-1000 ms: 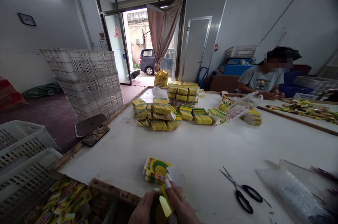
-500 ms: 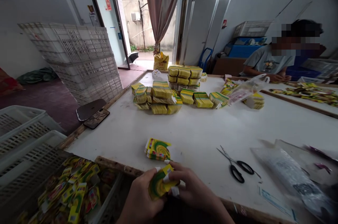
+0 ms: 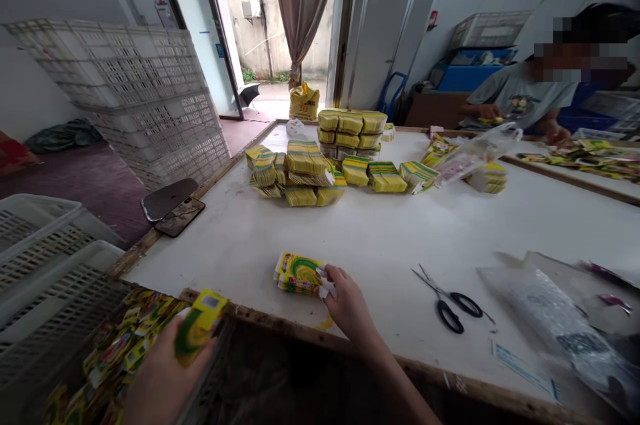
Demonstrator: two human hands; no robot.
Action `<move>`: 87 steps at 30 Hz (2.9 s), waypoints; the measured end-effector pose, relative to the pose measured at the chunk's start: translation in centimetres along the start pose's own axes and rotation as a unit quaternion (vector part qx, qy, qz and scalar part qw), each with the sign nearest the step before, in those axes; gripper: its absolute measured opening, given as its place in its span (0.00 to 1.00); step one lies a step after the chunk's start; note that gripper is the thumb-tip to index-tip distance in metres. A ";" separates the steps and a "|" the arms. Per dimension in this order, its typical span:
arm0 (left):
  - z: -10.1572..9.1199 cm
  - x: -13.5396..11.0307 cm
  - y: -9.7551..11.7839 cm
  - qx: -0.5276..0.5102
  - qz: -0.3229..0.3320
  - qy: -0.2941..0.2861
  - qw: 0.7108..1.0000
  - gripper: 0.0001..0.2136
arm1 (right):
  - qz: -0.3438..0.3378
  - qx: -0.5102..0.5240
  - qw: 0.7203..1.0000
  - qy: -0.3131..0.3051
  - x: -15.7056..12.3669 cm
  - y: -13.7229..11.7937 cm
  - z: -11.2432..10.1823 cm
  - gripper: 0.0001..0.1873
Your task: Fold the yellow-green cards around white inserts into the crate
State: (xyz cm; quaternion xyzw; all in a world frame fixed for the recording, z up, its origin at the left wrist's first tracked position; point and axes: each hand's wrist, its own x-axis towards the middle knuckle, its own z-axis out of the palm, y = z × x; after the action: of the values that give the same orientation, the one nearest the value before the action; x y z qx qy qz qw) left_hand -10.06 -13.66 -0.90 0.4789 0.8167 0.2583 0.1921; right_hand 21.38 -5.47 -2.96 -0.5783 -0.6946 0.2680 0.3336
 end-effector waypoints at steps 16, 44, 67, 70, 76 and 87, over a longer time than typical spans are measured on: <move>8.1 -5.2 7.9 -0.561 0.100 -0.108 0.815 0.33 | 0.013 0.182 0.983 -0.008 -2.0 -3.7 0.5 0.26; 10.1 -5.1 11.9 -0.649 -0.038 -0.094 0.754 0.19 | 0.049 0.368 0.926 -0.070 -3.9 -2.6 -1.1 0.07; 6.7 -4.9 11.5 -0.114 0.258 -0.118 0.952 0.20 | -0.272 -0.024 0.959 -0.071 -4.6 -4.2 -3.4 0.12; 6.6 -4.9 11.6 -0.113 0.228 -0.108 0.961 0.19 | -0.270 0.001 0.963 0.014 -4.4 -4.1 -3.0 0.16; 7.2 -5.2 11.2 -0.157 0.197 -0.153 0.956 0.28 | -0.222 0.102 0.959 0.143 -5.3 -3.9 -1.1 0.21; 9.2 -5.8 10.1 -0.135 0.193 -0.104 0.966 0.37 | 0.049 0.347 0.916 0.195 -4.6 -4.0 -1.3 0.22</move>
State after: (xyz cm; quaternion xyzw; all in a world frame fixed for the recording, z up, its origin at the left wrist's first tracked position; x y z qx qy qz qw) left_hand 4.75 -12.47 -1.66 0.6211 0.6420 0.3469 0.2859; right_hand 20.43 -10.72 0.18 -0.5002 -0.4495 0.3902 0.6289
